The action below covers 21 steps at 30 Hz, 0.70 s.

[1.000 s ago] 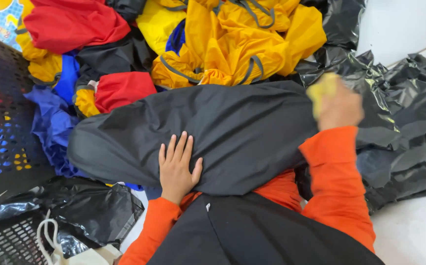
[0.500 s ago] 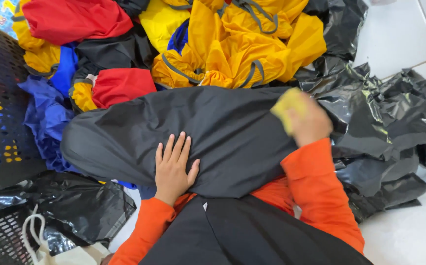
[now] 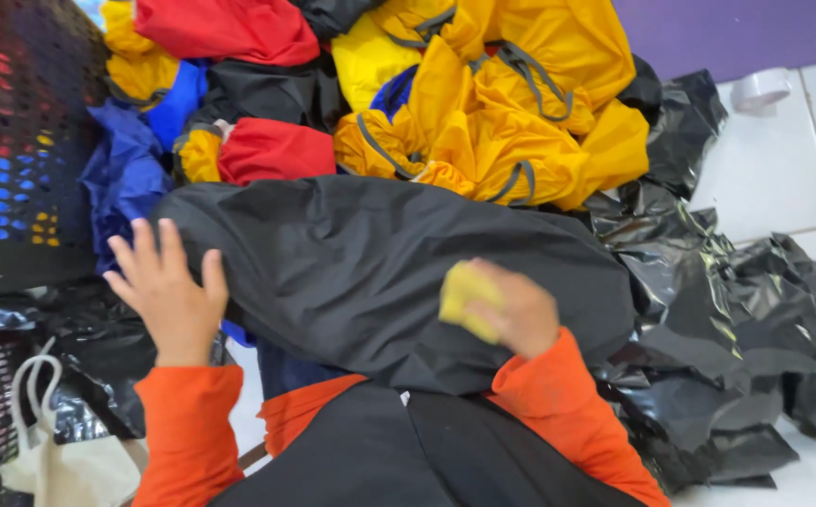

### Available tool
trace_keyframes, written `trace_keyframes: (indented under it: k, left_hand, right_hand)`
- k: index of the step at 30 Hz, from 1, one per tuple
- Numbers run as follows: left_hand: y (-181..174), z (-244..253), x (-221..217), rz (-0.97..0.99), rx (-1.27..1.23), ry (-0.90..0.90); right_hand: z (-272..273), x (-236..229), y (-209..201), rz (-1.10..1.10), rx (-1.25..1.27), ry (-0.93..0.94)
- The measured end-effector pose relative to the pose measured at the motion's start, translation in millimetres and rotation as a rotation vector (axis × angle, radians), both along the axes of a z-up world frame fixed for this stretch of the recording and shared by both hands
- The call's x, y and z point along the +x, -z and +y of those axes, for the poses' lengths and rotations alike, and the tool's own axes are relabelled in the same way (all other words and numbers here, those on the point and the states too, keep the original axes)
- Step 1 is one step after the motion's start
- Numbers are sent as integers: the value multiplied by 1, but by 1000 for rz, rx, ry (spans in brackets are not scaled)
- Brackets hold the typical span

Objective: Cleaning a black fabric cover with a yellow sponge and then folding it on a padded surface.

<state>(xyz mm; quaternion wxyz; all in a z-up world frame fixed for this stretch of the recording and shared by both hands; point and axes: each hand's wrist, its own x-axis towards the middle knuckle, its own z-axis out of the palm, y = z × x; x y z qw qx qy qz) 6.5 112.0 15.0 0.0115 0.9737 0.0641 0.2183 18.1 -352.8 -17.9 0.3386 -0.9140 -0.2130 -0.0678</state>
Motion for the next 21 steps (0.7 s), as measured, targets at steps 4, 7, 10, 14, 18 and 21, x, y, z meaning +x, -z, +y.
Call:
trace_keyframes:
  k: [4,7,10,14,18,21]
  left_hand:
    - [30,59,-6,179,-380,-208]
    - [43,63,-11,156,-951,-305]
    - [82,68,-14,46,-1388,-496]
    - [152,98,-9,-117,-1720,-674]
    - [131,86,-1,-380,-2208,-738]
    - [106,72,7,-290,-2376,-625]
  right_hand:
    - [-62,40,40,-127,-201,528]
    - [-59,42,14,-459,-276,572]
    - [-20,24,-2,-315,-4,383]
    - [32,6,0,-90,27,136]
    - [6,13,11,-45,88,121]
    - [6,17,10,47,80,184]
